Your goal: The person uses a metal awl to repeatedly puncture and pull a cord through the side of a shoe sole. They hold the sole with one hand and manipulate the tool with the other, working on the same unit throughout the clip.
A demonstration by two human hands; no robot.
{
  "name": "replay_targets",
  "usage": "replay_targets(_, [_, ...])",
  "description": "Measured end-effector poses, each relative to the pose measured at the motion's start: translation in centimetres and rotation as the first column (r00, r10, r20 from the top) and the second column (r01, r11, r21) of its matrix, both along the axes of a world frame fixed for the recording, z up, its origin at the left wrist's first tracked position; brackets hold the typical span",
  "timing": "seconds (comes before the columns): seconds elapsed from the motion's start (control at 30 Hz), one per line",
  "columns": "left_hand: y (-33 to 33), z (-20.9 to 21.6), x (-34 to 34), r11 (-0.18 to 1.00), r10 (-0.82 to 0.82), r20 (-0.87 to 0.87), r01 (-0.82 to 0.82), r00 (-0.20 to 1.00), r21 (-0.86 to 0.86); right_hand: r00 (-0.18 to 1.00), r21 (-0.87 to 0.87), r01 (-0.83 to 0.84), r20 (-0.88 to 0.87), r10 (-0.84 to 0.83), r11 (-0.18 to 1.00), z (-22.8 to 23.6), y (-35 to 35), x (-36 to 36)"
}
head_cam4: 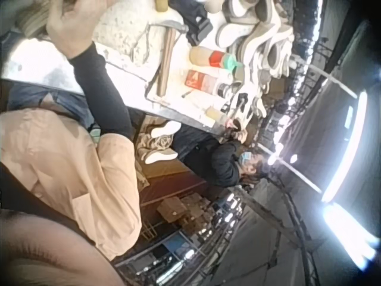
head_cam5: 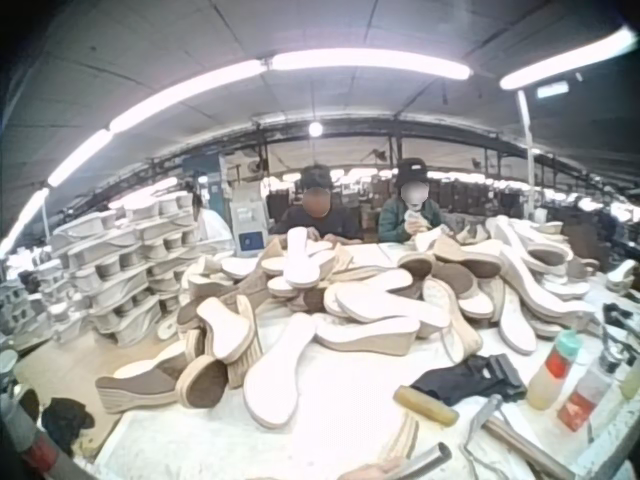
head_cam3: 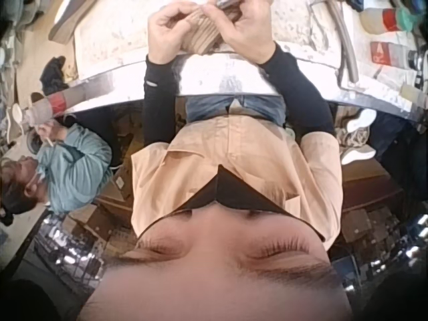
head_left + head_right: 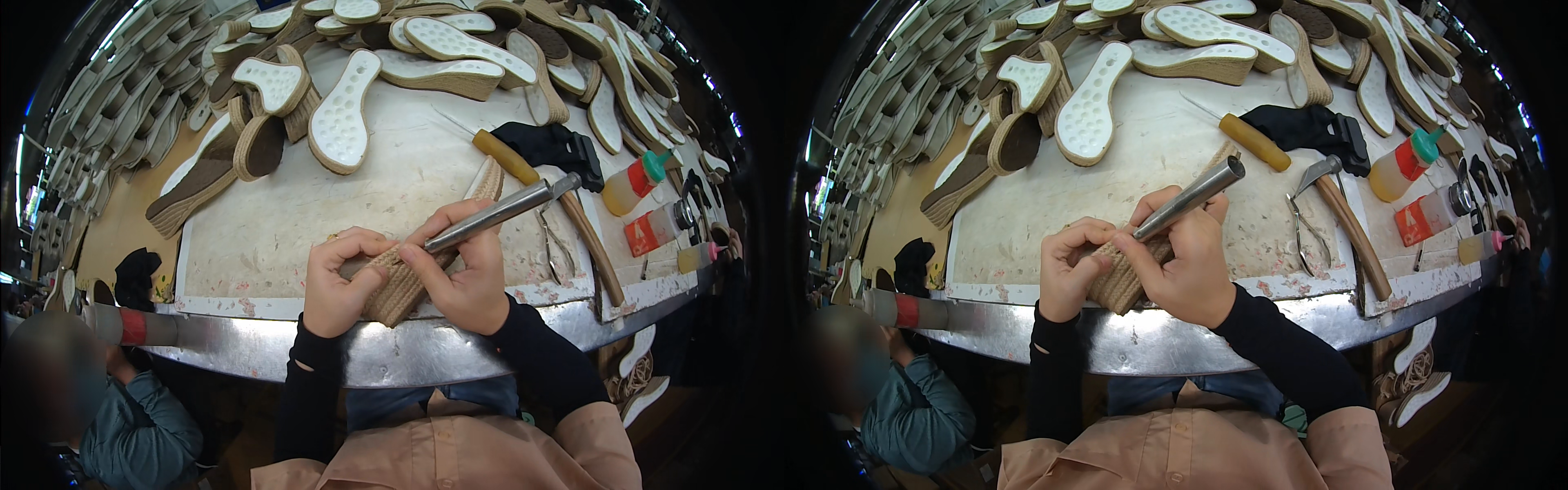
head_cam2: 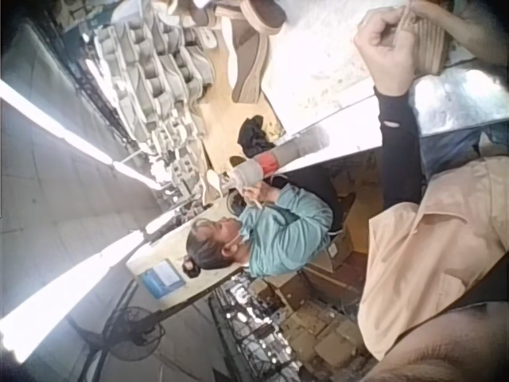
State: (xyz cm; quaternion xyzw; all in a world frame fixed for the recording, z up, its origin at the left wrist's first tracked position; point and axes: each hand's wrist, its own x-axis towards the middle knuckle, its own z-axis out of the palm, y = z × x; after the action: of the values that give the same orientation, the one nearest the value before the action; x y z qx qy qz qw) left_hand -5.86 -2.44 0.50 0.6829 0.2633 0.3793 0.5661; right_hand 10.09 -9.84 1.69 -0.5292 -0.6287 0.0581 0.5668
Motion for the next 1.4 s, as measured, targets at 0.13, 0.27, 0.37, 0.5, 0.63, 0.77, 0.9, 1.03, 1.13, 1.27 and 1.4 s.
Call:
replay_targets(0.13, [0.0,-0.1,0.0,1.000,-0.009,-0.006,0.009,1.000,-0.008,1.000,-0.009,-0.005,0.024,0.006,1.000,0.2,0.1,0.1])
replay_targets(0.27, [-0.1,-0.1,0.0,1.000,0.003,-0.013,-0.003,1.000,-0.020,0.995,-0.041,-0.057,-0.079,0.053,0.998,0.2,0.0,-0.1])
replay_targets(0.37, [-0.1,0.0,0.0,1.000,0.000,-0.007,0.000,1.000,-0.026,0.991,-0.048,-0.077,-0.113,0.071,0.996,0.0,0.0,-0.1])
replay_targets(0.5, [-0.1,0.0,0.1,1.000,0.004,-0.004,-0.004,1.000,-0.014,0.986,-0.049,-0.093,-0.143,0.085,0.994,-0.3,0.1,-0.2])
replay_targets(0.63, [-0.2,0.0,0.1,1.000,0.006,-0.005,-0.006,1.000,-0.006,0.991,-0.053,-0.090,-0.100,0.084,0.995,-0.6,0.2,-0.1])
replay_targets(0.77, [-0.2,-0.1,0.2,1.000,0.024,-0.010,-0.024,1.000,-0.001,0.982,-0.032,0.009,-0.186,-0.015,0.999,-0.8,0.2,-1.0])
replay_targets(0.9, [-0.3,-0.3,0.3,0.998,0.052,-0.019,-0.052,0.998,0.027,0.979,-0.066,0.058,-0.190,-0.070,0.996,-0.9,0.3,-1.6])
replay_targets(1.03, [-0.1,-0.2,0.1,0.999,0.042,-0.022,-0.041,0.999,0.031,0.984,-0.034,0.087,-0.153,-0.091,0.996,-0.8,0.5,-1.4])
replay_targets(1.13, [-0.1,0.1,-0.2,0.999,0.010,0.029,-0.009,1.000,-0.048,0.956,-0.075,0.019,-0.290,-0.040,0.997,-0.7,0.3,-1.4])
replay_targets(1.27, [-0.2,-0.1,-0.1,0.999,0.013,0.024,-0.012,1.000,-0.042,0.990,-0.060,-0.027,-0.141,0.018,0.998,-0.6,0.0,-0.6])
replay_targets(1.4, [-0.1,-0.4,0.0,0.999,0.000,0.042,0.002,0.999,-0.053,1.000,-0.034,-0.006,0.011,0.007,0.999,-0.5,-0.1,-0.3])
